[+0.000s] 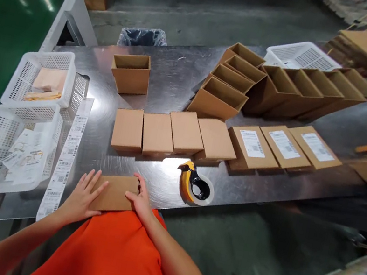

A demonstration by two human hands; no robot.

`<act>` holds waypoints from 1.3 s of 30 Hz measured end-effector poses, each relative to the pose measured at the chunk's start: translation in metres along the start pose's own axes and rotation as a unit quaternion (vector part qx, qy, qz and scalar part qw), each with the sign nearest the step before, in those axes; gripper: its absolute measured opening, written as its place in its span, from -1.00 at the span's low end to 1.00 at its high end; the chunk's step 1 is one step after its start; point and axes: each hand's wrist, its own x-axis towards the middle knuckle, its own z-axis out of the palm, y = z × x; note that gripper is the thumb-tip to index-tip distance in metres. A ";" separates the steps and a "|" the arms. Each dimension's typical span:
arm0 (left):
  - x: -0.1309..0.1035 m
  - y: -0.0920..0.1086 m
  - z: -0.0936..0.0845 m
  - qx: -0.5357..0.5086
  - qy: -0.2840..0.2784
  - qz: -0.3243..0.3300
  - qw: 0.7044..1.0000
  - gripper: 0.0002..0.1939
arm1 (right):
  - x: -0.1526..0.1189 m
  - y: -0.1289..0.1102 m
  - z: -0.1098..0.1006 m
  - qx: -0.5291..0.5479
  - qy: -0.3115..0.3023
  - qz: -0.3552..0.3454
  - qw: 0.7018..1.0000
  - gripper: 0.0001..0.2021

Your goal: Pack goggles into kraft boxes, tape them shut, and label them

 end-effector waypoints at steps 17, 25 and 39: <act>-0.002 -0.005 0.004 -0.069 0.010 0.024 0.997 -0.24 | -0.047 -0.017 -0.197 -0.480 0.280 -0.109 0.824 -0.59; 0.000 -0.007 0.003 -0.119 -0.014 0.002 0.993 -0.30 | -0.054 -0.072 -0.051 -0.207 0.023 -0.075 0.975 -0.45; 0.014 0.035 -0.069 -0.710 0.066 -0.415 0.566 -0.56 | -0.015 -0.083 -0.009 -0.261 -0.115 -0.036 0.958 -0.43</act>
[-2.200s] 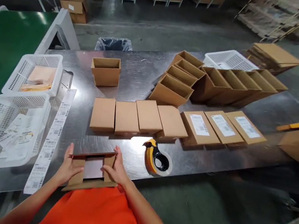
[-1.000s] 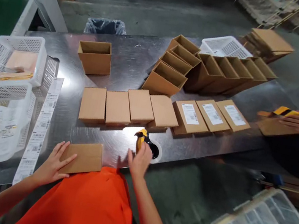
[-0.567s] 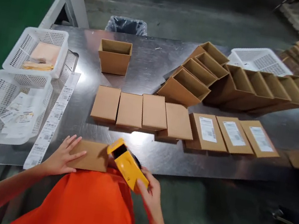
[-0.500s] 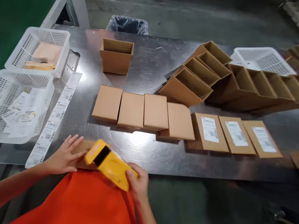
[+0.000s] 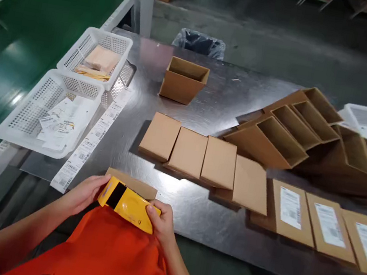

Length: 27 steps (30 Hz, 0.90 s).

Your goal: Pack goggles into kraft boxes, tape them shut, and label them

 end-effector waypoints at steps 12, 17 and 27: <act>0.008 -0.006 -0.003 -0.105 0.046 -0.036 0.993 -0.59 | 0.006 -0.021 0.007 -0.060 -0.026 0.040 0.997 -0.43; 0.023 -0.023 -0.046 -0.020 0.157 0.048 0.986 -0.72 | 0.005 -0.035 0.010 -0.130 -0.052 0.048 0.989 -0.47; 0.075 -0.097 -0.085 0.075 0.208 0.058 0.974 -0.76 | 0.018 -0.060 0.035 -0.282 -0.025 0.078 0.956 -0.47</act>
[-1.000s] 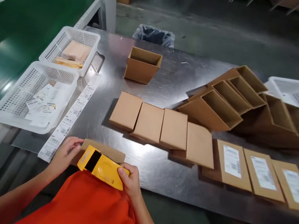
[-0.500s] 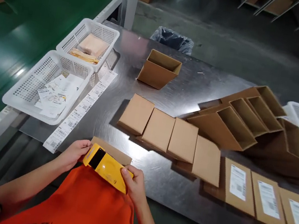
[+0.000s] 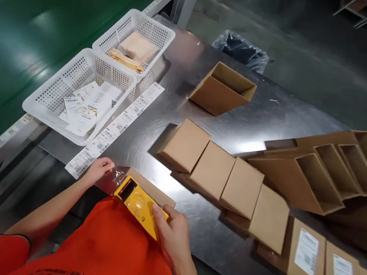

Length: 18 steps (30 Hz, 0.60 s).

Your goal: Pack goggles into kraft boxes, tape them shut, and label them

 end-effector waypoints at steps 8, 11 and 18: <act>-0.006 -0.030 0.053 0.145 -0.008 0.040 0.989 -0.78 | -0.004 -0.009 0.003 0.030 0.013 0.023 0.999 -0.47; -0.009 -0.030 0.043 0.192 -0.015 0.030 0.981 -0.67 | -0.005 0.000 0.003 0.033 0.011 0.011 0.999 -0.47; -0.048 -0.047 0.036 0.213 -0.138 0.153 0.955 -0.16 | -0.002 0.002 0.002 0.037 0.009 -0.011 0.999 -0.48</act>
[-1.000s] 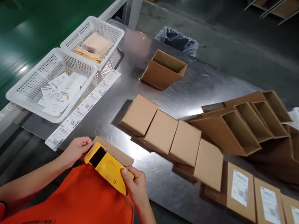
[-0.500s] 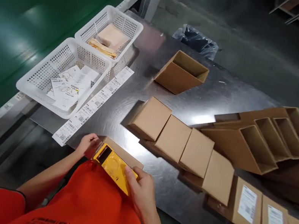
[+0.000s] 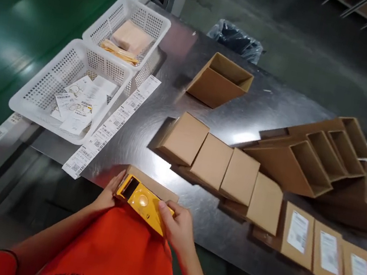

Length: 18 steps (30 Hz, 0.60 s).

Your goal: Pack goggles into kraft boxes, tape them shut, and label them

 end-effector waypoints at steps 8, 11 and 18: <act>0.028 0.033 -0.057 0.076 -0.122 0.159 0.977 0.48 | 0.003 0.000 0.001 -0.017 -0.019 0.007 1.000 -0.51; 0.041 0.061 -0.072 0.146 -0.170 0.241 0.944 0.31 | 0.004 -0.007 -0.002 -0.052 -0.045 0.011 0.998 -0.52; 0.042 0.081 -0.074 0.267 -0.136 0.197 0.934 0.08 | -0.035 0.091 -0.109 -0.108 -0.073 0.119 0.984 -0.54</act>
